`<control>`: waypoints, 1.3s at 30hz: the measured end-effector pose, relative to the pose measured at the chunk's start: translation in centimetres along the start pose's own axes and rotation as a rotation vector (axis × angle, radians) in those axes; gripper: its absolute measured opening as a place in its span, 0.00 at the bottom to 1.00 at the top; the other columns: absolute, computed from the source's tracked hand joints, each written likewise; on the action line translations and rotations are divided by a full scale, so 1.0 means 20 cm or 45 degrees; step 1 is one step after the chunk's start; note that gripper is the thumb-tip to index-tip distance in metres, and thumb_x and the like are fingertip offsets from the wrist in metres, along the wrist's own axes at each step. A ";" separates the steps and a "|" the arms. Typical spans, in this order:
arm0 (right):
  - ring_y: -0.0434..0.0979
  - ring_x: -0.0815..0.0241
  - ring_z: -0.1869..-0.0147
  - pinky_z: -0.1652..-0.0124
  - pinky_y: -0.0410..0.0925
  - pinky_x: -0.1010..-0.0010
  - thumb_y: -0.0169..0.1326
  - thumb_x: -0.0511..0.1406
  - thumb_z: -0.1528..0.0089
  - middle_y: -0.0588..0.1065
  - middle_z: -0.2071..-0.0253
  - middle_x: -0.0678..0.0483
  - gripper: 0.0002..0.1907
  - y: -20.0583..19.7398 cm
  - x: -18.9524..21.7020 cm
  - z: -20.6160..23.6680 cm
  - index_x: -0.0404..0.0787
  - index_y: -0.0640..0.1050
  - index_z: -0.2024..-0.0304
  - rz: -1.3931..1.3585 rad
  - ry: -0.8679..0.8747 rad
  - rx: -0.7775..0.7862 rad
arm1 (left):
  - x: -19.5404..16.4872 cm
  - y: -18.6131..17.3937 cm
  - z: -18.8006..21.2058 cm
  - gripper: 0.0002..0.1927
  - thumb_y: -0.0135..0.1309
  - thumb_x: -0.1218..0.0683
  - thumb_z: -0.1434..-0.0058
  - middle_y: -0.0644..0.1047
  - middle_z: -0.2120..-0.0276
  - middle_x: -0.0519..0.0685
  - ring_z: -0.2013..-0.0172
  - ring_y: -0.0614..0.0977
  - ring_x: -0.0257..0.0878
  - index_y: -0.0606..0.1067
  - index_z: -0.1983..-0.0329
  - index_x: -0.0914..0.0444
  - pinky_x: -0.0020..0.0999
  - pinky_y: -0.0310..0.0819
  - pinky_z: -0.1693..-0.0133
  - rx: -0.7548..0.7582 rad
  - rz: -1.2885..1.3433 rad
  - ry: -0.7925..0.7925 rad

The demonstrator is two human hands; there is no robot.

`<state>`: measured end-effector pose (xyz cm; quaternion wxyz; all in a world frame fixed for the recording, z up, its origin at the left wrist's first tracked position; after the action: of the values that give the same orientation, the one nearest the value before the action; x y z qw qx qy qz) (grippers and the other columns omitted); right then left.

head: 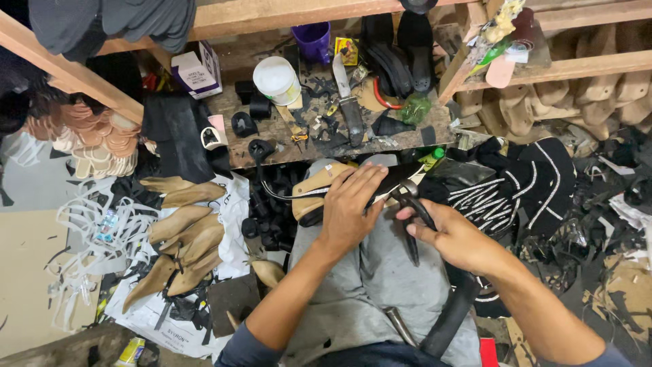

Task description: The person assembles a black slip-on shoe by fitting a wooden shoe last into the upper, then attaching a black sole using pliers to secure the edges. The person repeatedly adjusts the sole and upper to ensure a tight fit.

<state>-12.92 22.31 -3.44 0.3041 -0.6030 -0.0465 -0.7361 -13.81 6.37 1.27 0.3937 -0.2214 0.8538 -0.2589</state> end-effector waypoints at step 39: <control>0.73 0.62 0.70 0.69 0.68 0.70 0.43 0.43 0.28 0.73 0.67 0.50 0.16 -0.05 0.24 0.23 0.35 0.68 0.55 -0.207 -0.668 -0.768 | 0.07 0.09 -0.20 0.33 0.65 0.52 0.49 0.81 0.50 0.55 0.49 0.81 0.53 0.73 0.38 0.56 0.44 0.74 0.48 0.532 0.324 -0.252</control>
<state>-9.89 23.35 2.51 0.0322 -0.8267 0.0482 -0.5596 -18.07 7.92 1.65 0.5419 -0.0502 0.7601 -0.3550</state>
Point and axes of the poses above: each hand's wrist, its own z-axis away from the middle knuckle, its own y-axis out of the palm, x = y × z, the point moved 9 cm from there along -z, towards the middle knuckle
